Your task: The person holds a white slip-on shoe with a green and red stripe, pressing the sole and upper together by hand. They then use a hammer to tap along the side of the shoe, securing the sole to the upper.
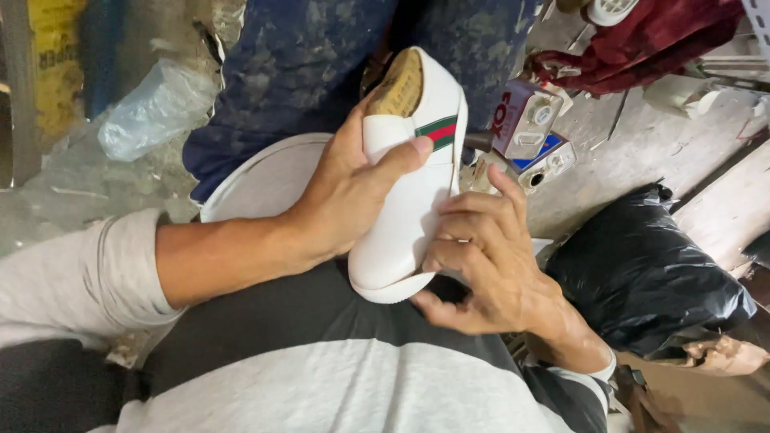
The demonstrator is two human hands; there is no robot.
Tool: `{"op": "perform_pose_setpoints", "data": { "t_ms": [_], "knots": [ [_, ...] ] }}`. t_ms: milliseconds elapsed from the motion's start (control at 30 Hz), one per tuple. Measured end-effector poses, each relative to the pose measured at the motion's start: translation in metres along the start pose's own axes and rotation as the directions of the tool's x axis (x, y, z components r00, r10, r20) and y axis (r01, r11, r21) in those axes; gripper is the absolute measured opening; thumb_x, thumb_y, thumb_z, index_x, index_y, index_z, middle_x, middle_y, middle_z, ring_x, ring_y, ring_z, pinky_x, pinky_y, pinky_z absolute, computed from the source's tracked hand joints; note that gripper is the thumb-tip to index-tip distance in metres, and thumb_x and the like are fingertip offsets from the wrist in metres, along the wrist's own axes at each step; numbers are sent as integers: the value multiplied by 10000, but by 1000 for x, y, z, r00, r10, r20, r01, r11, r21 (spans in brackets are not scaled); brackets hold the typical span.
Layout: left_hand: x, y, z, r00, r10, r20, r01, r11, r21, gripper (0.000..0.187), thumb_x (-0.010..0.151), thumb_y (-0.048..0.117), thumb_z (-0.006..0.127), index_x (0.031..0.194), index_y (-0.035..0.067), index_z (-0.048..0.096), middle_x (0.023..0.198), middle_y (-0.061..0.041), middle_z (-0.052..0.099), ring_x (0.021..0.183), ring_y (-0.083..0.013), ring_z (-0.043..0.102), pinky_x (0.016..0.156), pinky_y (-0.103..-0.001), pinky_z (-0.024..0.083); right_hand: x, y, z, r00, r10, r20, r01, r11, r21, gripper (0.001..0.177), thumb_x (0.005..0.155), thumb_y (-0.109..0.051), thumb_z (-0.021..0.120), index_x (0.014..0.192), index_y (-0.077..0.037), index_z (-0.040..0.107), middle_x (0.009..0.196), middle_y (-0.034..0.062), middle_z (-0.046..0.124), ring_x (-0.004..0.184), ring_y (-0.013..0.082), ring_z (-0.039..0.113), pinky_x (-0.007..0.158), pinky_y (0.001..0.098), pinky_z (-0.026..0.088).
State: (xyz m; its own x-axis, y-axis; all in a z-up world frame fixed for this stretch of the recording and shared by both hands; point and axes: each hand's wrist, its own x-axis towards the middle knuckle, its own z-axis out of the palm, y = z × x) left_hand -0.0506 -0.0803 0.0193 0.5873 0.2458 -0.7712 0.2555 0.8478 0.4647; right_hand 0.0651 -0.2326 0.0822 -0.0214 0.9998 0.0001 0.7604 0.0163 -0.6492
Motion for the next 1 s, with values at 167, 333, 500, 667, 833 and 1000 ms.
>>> {"op": "perform_pose_setpoints", "data": {
  "t_ms": [167, 333, 500, 667, 833, 1000],
  "knots": [
    [2, 5, 2, 999, -32, -11, 30, 990, -136, 711, 811, 211, 720, 1458, 82, 454, 1233, -111, 696, 1028, -197, 696, 878, -332, 610, 4, -12, 0, 989, 147, -11, -144, 980, 135, 445, 901, -535, 543, 964, -97, 591, 1006, 108, 532, 1178, 345, 539, 1202, 630, 219],
    [-1, 5, 6, 997, -54, -56, 51, 997, -61, 744, 786, 255, 718, 1462, 101, 449, 1182, -92, 706, 958, -173, 696, 807, -316, 615, -7, -20, 13, 948, 290, -131, -277, 955, 107, 284, 946, -395, 597, 897, -115, 576, 997, 75, 547, 1180, 351, 511, 1233, 646, 151],
    [-2, 4, 6, 999, -18, -33, 15, 997, -73, 721, 806, 238, 713, 1460, 94, 446, 1213, -94, 701, 1006, -171, 690, 859, -309, 606, -8, -25, 18, 927, 334, -170, -316, 941, 125, 247, 918, -366, 629, 881, -130, 572, 969, 51, 525, 1192, 341, 508, 1241, 646, 122],
    [-1, 3, 6, 997, -36, -66, 32, 997, -67, 759, 783, 239, 723, 1469, 91, 432, 1215, -100, 706, 994, -172, 696, 841, -304, 610, -3, -27, 18, 909, 383, -166, -357, 919, 165, 250, 889, -353, 661, 871, -125, 560, 967, 41, 496, 1207, 355, 509, 1243, 652, 145],
    [-3, 6, 5, 997, -7, -76, 7, 1000, -10, 799, 788, 316, 702, 1493, 102, 392, 1257, -110, 710, 1055, -203, 716, 864, -336, 634, 1, -24, 22, 893, 430, -137, -371, 872, 319, 333, 924, -360, 648, 1075, -176, 416, 1410, 139, 489, 1518, 395, 271, 1298, 654, 191],
    [-8, 17, 6, 998, 36, -42, -43, 981, -187, 756, 805, 221, 719, 1484, 65, 425, 1281, -144, 692, 1086, -237, 705, 916, -372, 623, -23, 4, 52, 758, 545, -358, -217, 729, 649, 797, 988, -456, 707, 1621, -174, 314, 1689, 131, 296, 1649, 300, 260, 1417, 499, 244]
  ]
}}
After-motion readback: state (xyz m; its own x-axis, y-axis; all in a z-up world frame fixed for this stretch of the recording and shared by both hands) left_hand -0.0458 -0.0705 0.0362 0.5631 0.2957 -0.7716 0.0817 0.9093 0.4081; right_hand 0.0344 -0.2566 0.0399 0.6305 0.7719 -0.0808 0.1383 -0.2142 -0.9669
